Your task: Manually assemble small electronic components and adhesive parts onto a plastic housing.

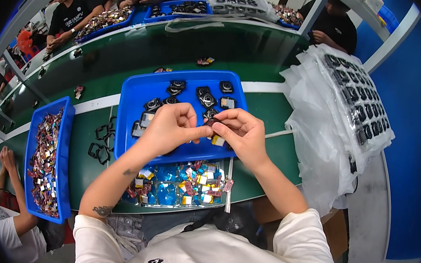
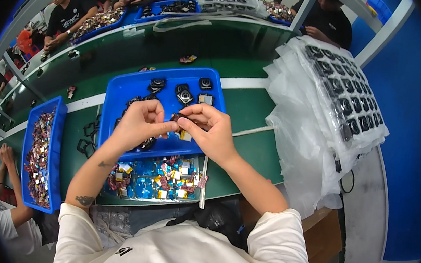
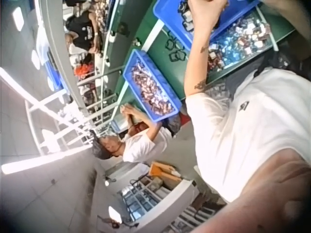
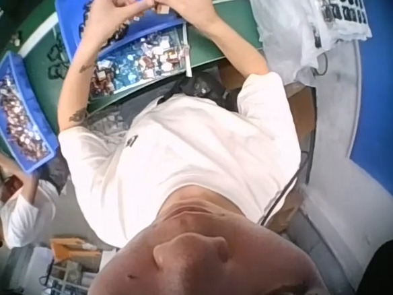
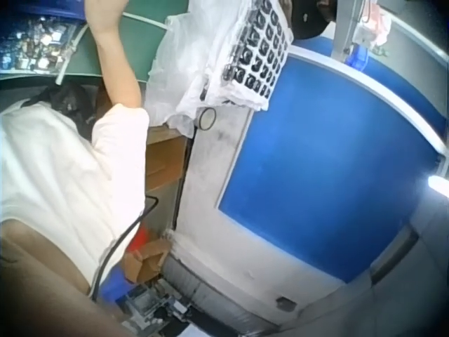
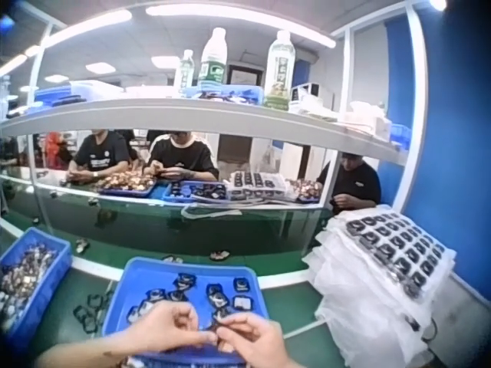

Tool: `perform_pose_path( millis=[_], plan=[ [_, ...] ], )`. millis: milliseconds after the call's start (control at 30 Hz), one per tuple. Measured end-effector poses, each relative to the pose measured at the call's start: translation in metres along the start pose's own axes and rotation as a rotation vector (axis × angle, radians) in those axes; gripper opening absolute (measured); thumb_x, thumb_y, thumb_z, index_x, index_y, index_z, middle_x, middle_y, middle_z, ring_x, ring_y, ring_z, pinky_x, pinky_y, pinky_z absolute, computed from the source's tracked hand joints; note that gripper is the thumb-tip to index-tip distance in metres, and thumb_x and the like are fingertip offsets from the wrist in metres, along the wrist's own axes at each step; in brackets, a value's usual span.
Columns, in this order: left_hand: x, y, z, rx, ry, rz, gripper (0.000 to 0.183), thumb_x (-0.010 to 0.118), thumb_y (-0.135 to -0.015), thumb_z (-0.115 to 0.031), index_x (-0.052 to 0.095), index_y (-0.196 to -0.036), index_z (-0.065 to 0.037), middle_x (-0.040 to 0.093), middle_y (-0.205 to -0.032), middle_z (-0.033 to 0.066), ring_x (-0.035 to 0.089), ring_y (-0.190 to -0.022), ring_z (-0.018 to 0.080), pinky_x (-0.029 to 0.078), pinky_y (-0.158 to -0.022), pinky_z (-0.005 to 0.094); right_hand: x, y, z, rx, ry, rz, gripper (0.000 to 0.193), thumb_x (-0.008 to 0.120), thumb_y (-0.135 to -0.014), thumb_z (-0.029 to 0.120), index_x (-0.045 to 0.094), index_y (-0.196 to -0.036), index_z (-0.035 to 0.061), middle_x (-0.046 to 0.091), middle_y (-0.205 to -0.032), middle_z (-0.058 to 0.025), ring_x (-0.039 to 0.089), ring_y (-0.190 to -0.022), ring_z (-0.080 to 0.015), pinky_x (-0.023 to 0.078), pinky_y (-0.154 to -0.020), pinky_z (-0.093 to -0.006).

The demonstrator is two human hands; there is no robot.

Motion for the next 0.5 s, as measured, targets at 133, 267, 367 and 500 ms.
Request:
perform_pose_path(
  millis=[133, 267, 367, 500],
  plan=[
    [-0.022, -0.042, -0.023, 0.125, -0.037, 0.108, 0.024, 0.079, -0.073, -0.019, 0.063, -0.076, -0.001, 0.066, -0.071, 0.004, 0.06, -0.064, 0.006, 0.045, -0.057, 0.0193, -0.022, -0.04, 0.011, -0.006, 0.043, 0.005, 0.012, 0.063, -0.085, 0.001, 0.059, -0.094, -0.0058, 0.067, -0.087, -0.0122, 0.066, -0.081, -0.0162, 0.053, -0.074, -0.0268],
    [-0.045, -0.123, -0.026, 0.302, -0.659, -0.174, 0.038, 0.08, -0.063, -0.021, 0.068, -0.093, 0.0, 0.068, -0.089, 0.0166, 0.066, -0.084, 0.0276, 0.052, -0.076, 0.0352, -0.085, -0.125, -0.006, -0.082, 0.292, -0.176, 0.01, 0.062, -0.081, 0.001, 0.062, -0.089, -0.0058, 0.068, -0.081, -0.0131, 0.067, -0.079, -0.0167, 0.053, -0.072, -0.0269],
    [-0.052, -0.183, 0.003, 0.246, -0.916, -0.24, 0.05, 0.08, -0.063, -0.02, 0.065, -0.107, -0.002, 0.065, -0.103, 0.0179, 0.063, -0.095, 0.0301, 0.049, -0.085, 0.0356, -0.161, -0.186, -0.035, -0.022, 0.601, -0.506, 0.015, 0.065, -0.073, 0.006, 0.066, -0.082, -0.0048, 0.069, -0.079, -0.0156, 0.068, -0.075, -0.0229, 0.053, -0.072, -0.0293],
    [-0.09, -0.211, 0.05, 0.077, -1.147, -0.201, 0.049, 0.08, -0.06, -0.019, 0.066, -0.104, -0.002, 0.063, -0.109, 0.017, 0.06, -0.102, 0.0309, 0.048, -0.09, 0.0368, -0.227, -0.231, -0.101, 0.088, 0.966, -1.024, 0.017, 0.065, -0.067, 0.016, 0.071, -0.073, 0.0009, 0.068, -0.073, -0.0155, 0.067, -0.075, -0.0328, 0.051, -0.076, -0.0392]
  ],
)
Point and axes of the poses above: each hand's wrist, its own y-axis away from the middle knuckle, its own x-axis out of the palm, z = x × y, the point moved 5 cm from there along -y, towards the middle knuckle
